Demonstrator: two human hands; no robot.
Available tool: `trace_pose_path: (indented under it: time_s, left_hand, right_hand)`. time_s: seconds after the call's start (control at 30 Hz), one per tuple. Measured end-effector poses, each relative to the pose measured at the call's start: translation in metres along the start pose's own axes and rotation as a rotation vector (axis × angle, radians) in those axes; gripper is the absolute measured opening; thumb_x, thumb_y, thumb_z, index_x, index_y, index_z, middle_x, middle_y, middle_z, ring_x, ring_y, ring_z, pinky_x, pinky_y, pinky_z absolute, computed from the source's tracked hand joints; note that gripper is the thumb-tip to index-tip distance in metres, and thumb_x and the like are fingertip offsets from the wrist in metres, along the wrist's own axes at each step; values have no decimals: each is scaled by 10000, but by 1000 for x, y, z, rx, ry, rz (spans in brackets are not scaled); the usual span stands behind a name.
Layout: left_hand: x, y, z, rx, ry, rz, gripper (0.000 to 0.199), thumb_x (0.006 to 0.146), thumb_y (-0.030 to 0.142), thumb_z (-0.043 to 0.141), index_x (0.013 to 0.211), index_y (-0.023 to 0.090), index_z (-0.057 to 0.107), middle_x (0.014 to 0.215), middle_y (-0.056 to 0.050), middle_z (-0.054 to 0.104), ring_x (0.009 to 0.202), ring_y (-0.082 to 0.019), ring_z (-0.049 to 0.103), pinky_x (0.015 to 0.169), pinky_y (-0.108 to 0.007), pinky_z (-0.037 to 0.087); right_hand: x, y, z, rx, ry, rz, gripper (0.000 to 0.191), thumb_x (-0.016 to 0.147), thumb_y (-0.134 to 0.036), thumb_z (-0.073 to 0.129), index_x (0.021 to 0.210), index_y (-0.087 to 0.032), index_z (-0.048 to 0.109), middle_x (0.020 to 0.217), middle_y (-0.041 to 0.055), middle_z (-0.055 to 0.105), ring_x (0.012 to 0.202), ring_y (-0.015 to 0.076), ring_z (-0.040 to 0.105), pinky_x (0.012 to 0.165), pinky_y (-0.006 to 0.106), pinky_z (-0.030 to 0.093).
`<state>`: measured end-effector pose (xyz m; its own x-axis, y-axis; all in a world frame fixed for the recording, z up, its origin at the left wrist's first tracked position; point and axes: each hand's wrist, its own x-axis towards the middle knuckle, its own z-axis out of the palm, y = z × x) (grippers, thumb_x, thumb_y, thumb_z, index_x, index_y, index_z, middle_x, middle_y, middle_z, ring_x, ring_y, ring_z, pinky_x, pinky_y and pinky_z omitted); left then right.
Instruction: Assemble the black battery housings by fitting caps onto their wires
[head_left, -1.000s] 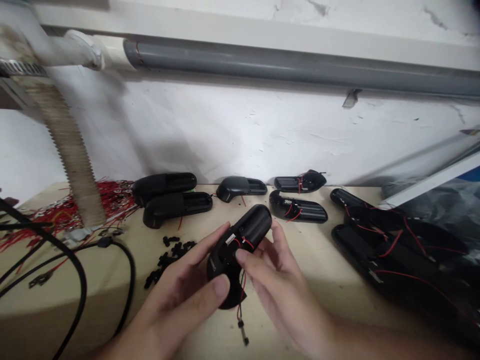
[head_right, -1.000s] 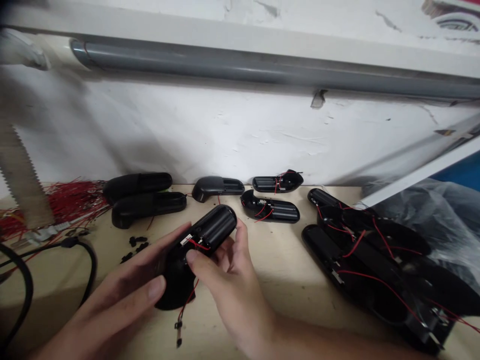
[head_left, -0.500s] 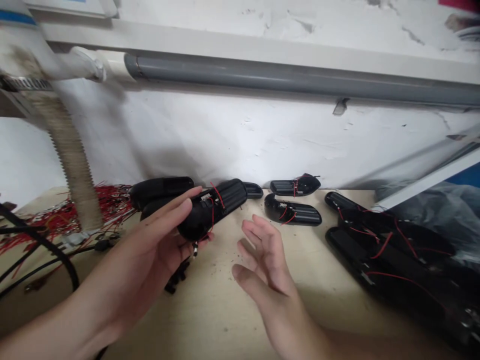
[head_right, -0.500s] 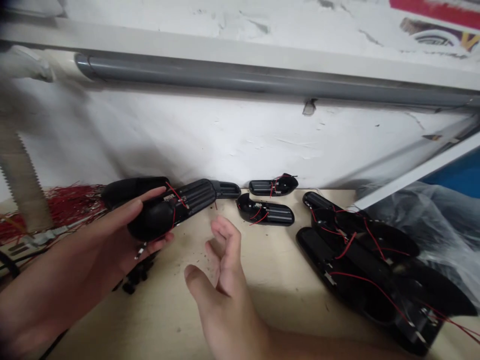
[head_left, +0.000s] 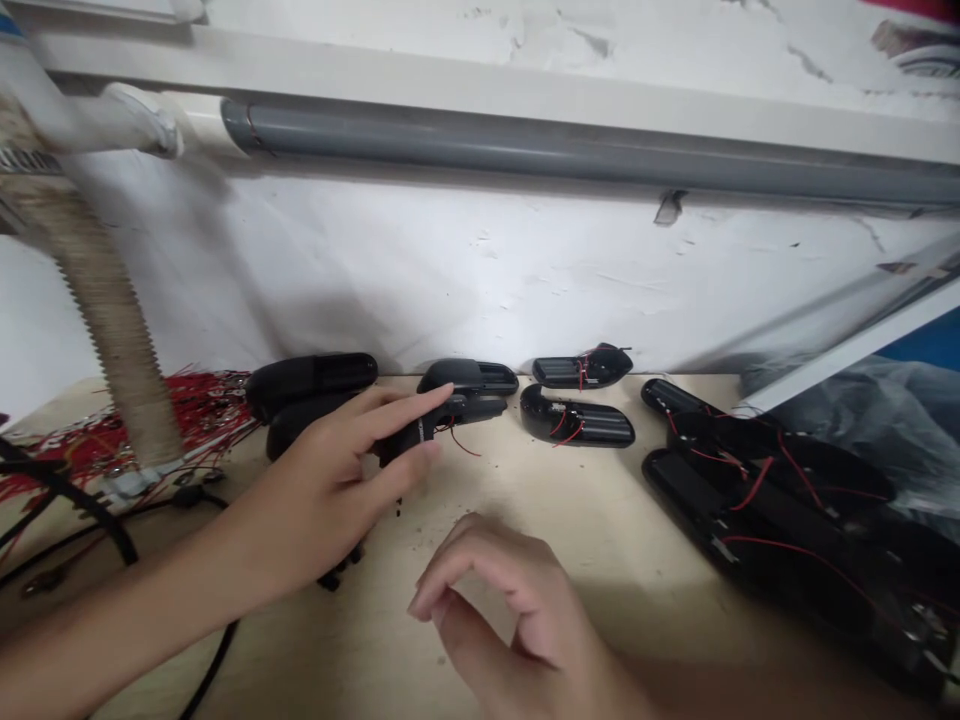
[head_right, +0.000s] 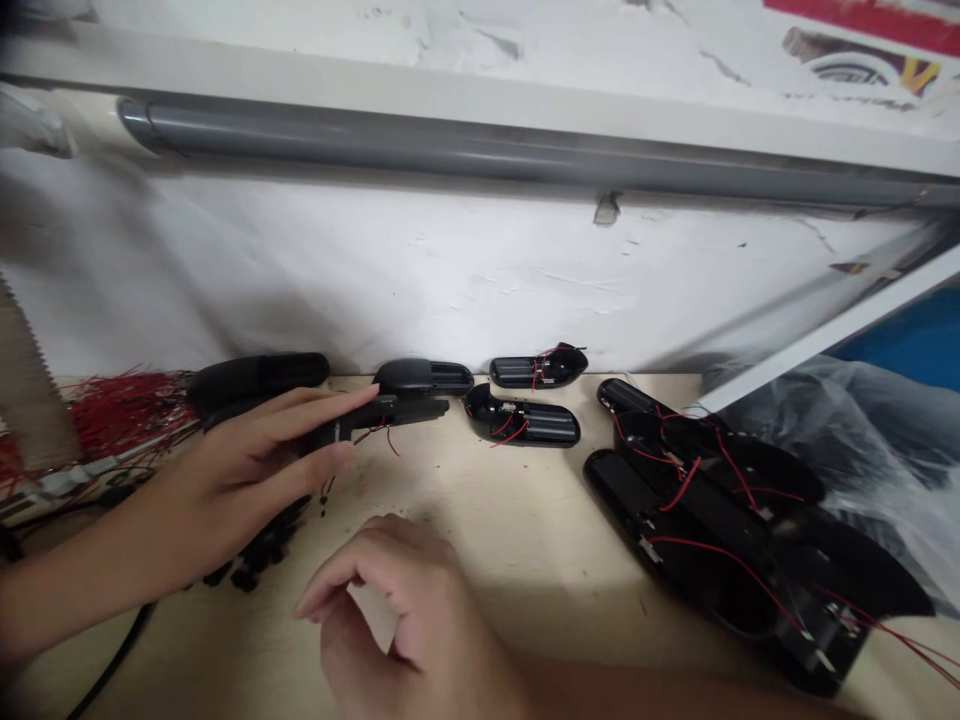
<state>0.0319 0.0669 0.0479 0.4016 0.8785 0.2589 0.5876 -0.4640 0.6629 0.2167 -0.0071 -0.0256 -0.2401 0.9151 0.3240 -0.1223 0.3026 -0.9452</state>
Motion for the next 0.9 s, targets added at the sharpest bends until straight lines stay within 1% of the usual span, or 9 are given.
trace_pose_path:
  time_s: [0.1,0.2,0.37,0.5,0.6,0.67,0.77,0.83,0.9]
  left_hand:
    - [0,-7,2,84,-70,114,412,1079,449,612,1489,461,645,1551,26,605,1442,-228,561,1193,-304,434]
    - [4,-12,3,194,-138,187,460,1104,430,562,1563,414,577,1608,-7,543,1471,-227,533,1241,-330,392]
    - [14,-26,7,326,-167,217,647,1081,406,585,1683,387,346,1670,-35,449,1468,-218,543,1203,-355,477]
    - [22,-40,10,398,-195,252,598,1072,360,590,1637,378,398,1679,-26,447,1498,-203,522,1246,-364,462]
    - [26,-43,11,421,-200,257,595,1052,308,612,1620,348,443,1659,-30,495,1489,-206,539,1245,-361,472]
    - [28,-39,10,429,-199,250,600,1041,324,622,1619,308,463,1643,-61,516,1483,-238,546,1246,-406,478]
    - [33,-24,13,442,-165,248,619,1025,376,632,1612,239,490,1625,-132,509,1487,-309,524,1253,-504,462]
    - [41,-9,20,440,-141,268,625,1008,361,644,1600,218,506,1606,-153,506,1478,-324,513,1255,-521,450]
    - [53,6,31,432,-164,292,644,997,344,667,1606,221,495,1559,-150,547,1432,-313,543,1241,-503,462]
  right_hand:
    - [1,-1,-1,-26,22,32,189,864,-109,581,815,-243,706,803,10,713,751,188,638,710,347,487]
    - [1,-2,-1,-17,13,30,196,850,-104,584,799,-243,711,787,9,726,735,183,648,695,332,499]
    - [0,3,1,-46,35,-24,229,758,-74,591,776,-257,728,764,-13,759,695,170,690,625,280,512]
    - [1,7,3,-47,70,-47,225,751,-79,579,766,-256,716,756,-19,753,711,165,707,643,267,531]
    - [2,7,4,-54,36,-69,204,760,-79,581,755,-240,708,743,-8,743,704,162,710,650,265,537]
    - [1,7,5,-57,42,-56,209,763,-79,580,760,-238,715,747,-5,748,709,163,708,664,270,537]
    - [0,5,5,-51,67,-22,222,757,-77,575,762,-238,726,759,-6,755,731,167,707,678,276,525]
    - [0,4,5,-58,47,-11,227,764,-70,572,770,-229,734,770,0,760,742,166,709,685,271,522]
    - [1,2,3,-65,29,-24,233,780,-57,565,779,-212,740,769,8,760,739,156,707,689,256,522]
